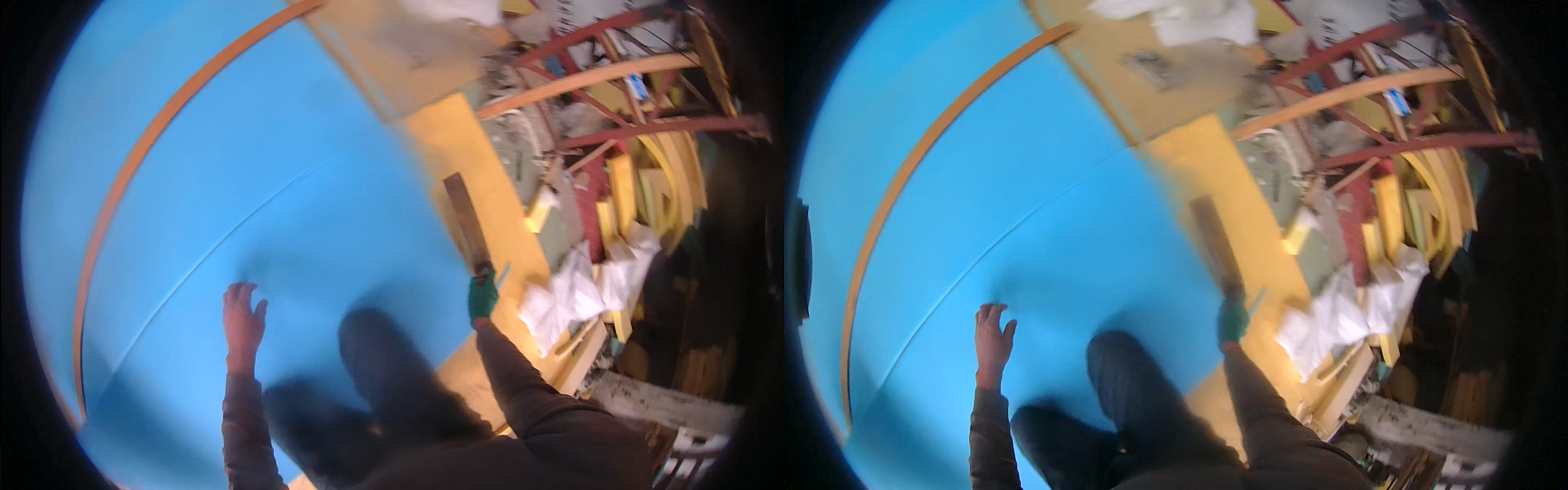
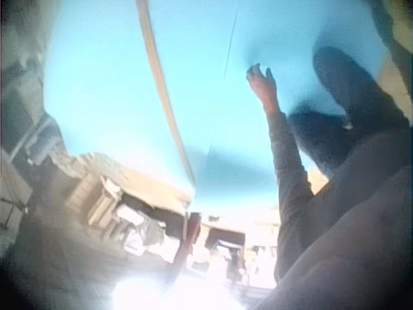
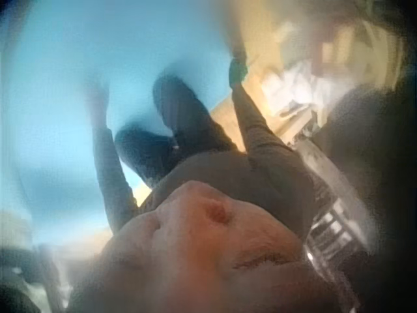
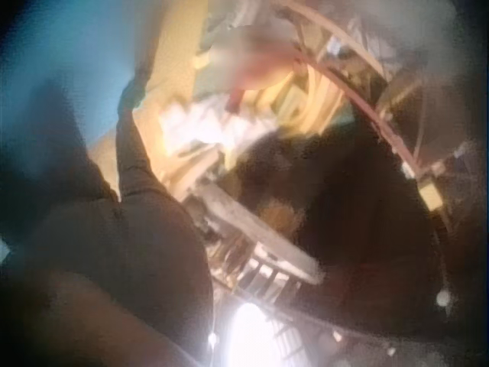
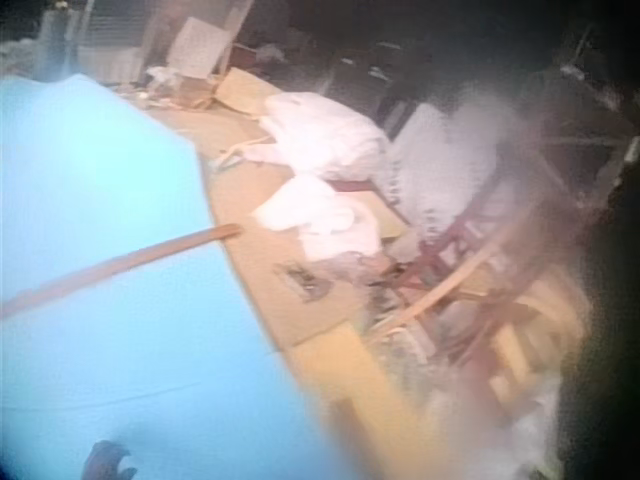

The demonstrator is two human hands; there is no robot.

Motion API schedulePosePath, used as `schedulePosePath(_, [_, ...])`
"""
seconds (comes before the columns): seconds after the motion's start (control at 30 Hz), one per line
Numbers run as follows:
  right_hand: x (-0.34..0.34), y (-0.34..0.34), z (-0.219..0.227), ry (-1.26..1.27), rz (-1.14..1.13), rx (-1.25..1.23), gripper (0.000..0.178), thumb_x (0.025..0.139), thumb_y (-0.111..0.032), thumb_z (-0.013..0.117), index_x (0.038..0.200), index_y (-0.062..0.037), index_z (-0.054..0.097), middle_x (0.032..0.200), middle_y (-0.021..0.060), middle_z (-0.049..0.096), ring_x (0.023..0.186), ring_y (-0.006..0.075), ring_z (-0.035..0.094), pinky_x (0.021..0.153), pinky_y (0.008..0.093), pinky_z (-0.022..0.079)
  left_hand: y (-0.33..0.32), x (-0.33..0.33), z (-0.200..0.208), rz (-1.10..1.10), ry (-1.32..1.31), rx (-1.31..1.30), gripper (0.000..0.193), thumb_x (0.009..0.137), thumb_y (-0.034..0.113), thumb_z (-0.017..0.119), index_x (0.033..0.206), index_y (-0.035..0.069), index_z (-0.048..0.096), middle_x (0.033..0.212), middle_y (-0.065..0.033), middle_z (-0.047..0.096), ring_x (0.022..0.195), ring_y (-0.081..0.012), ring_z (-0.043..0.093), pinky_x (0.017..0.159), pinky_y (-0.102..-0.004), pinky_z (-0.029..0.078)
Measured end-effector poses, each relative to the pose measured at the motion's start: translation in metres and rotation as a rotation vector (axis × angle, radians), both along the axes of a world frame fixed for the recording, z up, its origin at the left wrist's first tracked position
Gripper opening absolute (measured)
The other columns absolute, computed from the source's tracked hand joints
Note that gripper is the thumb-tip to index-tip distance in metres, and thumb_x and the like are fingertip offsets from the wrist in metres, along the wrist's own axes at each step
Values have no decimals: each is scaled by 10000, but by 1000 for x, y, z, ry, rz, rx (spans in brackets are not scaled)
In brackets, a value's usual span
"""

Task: The person uses a flexible metal ruler and a straightedge to mark and cut curved lines on a large blue foam sheet. They repeatedly position the guides, score the material with a utility knife, and remove the cut sections.

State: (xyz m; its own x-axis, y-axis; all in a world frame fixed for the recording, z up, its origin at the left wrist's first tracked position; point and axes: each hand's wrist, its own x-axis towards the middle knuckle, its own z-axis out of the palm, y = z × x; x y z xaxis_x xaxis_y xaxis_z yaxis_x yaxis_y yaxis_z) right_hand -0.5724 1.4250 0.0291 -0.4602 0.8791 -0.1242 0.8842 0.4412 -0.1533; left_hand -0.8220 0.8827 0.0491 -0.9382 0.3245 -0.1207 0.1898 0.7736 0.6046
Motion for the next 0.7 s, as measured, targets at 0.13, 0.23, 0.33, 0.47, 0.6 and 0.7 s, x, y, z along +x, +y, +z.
schedulePosePath(0.13, [1,50,-14,24,72,-82,660,1009,-324,636,1573,-25,466,1255,264,719,1150,445,686,1131,520,468,75,-44,-15,-5,-176,-14,399,786,118,895,1071,88,617,1115,-120,632,1056,-391,608,860,-534,529])
schedulePosePath(0.23, [-25,109,-2,-71,185,33,632,1004,-368,683,1492,0,523,1372,261,668,1251,434,640,1113,499,487,120,-72,-33,26,-288,-98,546,679,199,970,1071,98,603,1102,-114,628,1058,-381,600,852,-528,519])
schedulePosePath(0.33, [-130,230,15,-29,526,224,506,1041,-331,708,1407,-7,576,1252,189,689,1151,360,660,975,453,535,142,-77,-48,59,-299,-285,676,588,272,1015,1088,104,594,1090,-109,624,1072,-374,594,855,-531,508])
schedulePosePath(0.47, [-303,377,70,469,265,72,473,1032,-320,721,1391,-30,614,1231,115,704,1152,295,665,1007,440,520,145,-79,-55,-35,-222,-254,712,584,311,1025,1107,101,591,1134,-117,622,1126,-382,585,885,-528,515])
schedulePosePath(0.6, [-433,464,140,1086,-100,-495,442,1022,-309,734,1375,-54,651,1209,42,720,1153,231,671,1039,428,505,148,-86,-44,73,-429,-381,728,587,299,1031,1135,97,597,1192,-121,612,1202,-392,568,932,-533,530])
schedulePosePath(0.7, [-455,479,158,1174,-55,-768,416,997,-191,787,1369,-40,677,1349,102,686,1159,267,671,978,447,563,157,-96,-34,126,-501,-377,725,593,275,1032,1146,92,600,1216,-120,606,1224,-397,562,950,-539,530])
